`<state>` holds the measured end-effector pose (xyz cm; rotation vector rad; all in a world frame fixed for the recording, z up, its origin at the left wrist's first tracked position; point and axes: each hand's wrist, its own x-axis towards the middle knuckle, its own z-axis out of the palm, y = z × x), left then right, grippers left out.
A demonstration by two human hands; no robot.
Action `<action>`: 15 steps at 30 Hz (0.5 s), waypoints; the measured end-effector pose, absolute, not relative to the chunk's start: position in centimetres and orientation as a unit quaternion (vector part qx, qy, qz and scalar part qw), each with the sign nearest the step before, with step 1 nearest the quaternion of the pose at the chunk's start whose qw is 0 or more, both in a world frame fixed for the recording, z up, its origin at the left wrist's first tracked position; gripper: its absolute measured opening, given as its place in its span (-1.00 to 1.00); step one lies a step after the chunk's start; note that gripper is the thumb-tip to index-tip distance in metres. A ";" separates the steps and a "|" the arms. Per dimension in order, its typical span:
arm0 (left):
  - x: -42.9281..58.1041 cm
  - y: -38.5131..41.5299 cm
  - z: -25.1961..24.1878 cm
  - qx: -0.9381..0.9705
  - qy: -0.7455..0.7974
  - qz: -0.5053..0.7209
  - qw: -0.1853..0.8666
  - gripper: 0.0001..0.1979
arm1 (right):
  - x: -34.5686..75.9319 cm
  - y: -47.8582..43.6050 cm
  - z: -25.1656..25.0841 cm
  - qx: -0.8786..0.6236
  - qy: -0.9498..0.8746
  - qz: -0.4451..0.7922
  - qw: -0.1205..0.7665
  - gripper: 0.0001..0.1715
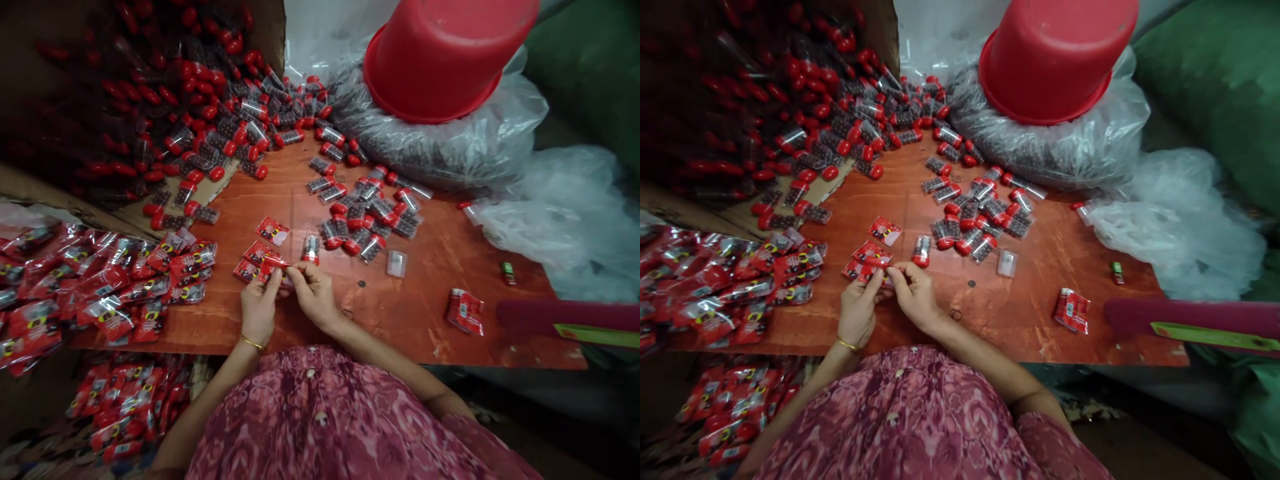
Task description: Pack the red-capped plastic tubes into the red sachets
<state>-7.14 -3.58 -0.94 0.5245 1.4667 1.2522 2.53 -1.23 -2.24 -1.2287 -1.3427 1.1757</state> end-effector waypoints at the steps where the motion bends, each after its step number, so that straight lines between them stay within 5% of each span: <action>1: -7.4 -3.5 -0.9 0.208 0.619 0.536 0.535 -0.59 | 2.7 -1.1 -2.2 -0.495 -0.562 0.480 0.456 -0.70; 5: -8.8 -2.7 0.1 0.173 0.619 0.567 0.515 -0.59 | 5.8 0.8 -1.5 -0.531 -0.648 0.390 0.382 -0.56; 9: -9.6 -1.7 0.9 0.165 0.619 0.573 0.512 -0.56 | 9.5 3.2 -0.6 -0.641 -0.699 0.214 0.234 -0.62; 15: -9.4 -1.0 1.0 0.153 0.614 0.516 0.577 -0.54 | 9.6 6.2 0.5 -0.374 -0.923 0.050 0.082 -0.59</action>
